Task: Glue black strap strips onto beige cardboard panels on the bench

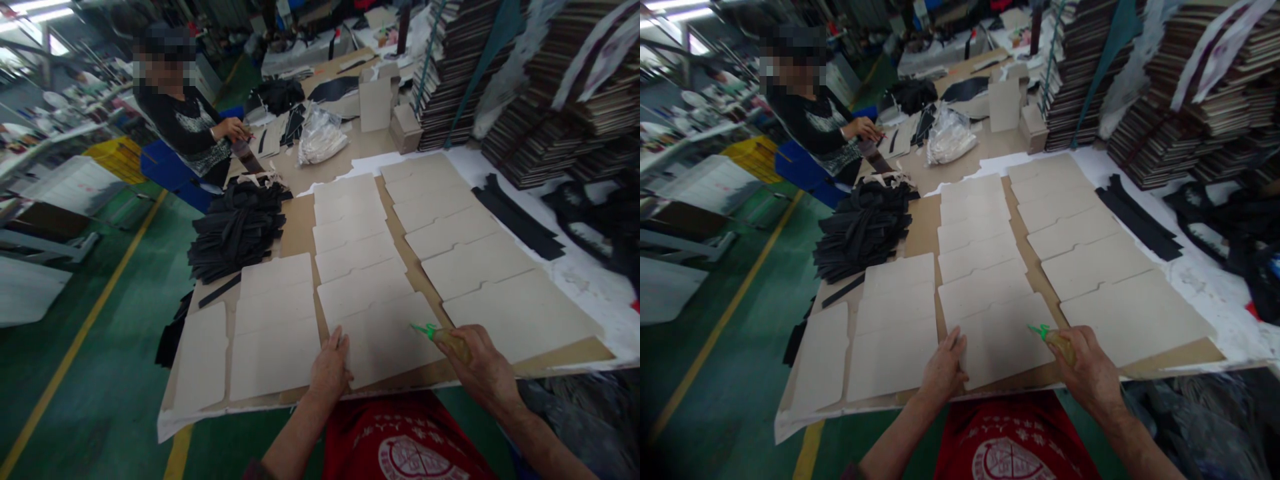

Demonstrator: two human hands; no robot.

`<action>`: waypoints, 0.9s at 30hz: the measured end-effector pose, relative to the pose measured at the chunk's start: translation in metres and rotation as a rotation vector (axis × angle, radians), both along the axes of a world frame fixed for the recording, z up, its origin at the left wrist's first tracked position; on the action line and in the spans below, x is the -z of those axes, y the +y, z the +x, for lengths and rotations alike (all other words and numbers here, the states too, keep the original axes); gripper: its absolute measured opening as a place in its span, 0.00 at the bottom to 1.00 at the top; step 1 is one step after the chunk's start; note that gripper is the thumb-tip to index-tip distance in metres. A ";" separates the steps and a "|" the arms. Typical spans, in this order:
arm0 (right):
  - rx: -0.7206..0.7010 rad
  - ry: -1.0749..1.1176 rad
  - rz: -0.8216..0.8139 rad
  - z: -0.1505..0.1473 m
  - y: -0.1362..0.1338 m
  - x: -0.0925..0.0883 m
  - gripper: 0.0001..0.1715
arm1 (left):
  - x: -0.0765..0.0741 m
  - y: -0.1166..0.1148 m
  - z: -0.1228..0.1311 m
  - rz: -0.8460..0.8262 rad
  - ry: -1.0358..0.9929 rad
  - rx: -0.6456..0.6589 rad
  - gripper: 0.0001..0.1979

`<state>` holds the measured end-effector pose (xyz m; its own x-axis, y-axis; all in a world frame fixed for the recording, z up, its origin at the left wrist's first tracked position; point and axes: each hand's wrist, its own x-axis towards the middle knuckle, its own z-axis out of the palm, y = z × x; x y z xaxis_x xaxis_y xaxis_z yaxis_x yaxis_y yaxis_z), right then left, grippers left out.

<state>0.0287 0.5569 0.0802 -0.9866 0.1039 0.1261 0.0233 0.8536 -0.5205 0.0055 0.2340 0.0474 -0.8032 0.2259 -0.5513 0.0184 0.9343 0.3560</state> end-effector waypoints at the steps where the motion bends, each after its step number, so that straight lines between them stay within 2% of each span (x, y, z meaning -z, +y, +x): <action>1: 0.053 0.006 -0.043 -0.003 -0.001 -0.002 0.23 | 0.001 -0.001 0.001 -0.002 0.005 -0.004 0.45; 5: 0.346 -0.027 -0.240 -0.024 -0.006 -0.012 0.31 | 0.001 -0.004 0.002 0.013 0.015 0.014 0.46; 7: 0.399 0.004 -0.282 -0.038 -0.008 -0.016 0.34 | -0.002 -0.005 0.000 0.032 0.034 0.025 0.42; 10: 0.300 0.060 -0.244 -0.060 -0.013 -0.016 0.33 | -0.005 -0.007 -0.009 0.000 0.088 0.013 0.27; 12: 0.203 0.064 -0.168 -0.074 -0.017 -0.013 0.32 | -0.004 -0.008 -0.016 -0.063 0.117 0.008 0.23; 16: 0.024 0.051 -0.012 -0.093 -0.026 -0.004 0.26 | 0.002 -0.008 -0.030 -0.123 0.128 0.027 0.24; 20: -0.071 0.035 0.128 -0.103 -0.034 0.000 0.21 | 0.004 -0.006 -0.036 -0.126 0.116 0.042 0.23; 27: -0.175 0.054 0.341 -0.111 -0.040 -0.010 0.11 | -0.001 -0.003 -0.036 -0.156 0.088 0.039 0.26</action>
<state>-0.0825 0.5168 0.0898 -0.9767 -0.1227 0.1763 -0.1579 0.9665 -0.2025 -0.0304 0.2307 0.0480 -0.8422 0.1753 -0.5099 0.0805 0.9760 0.2025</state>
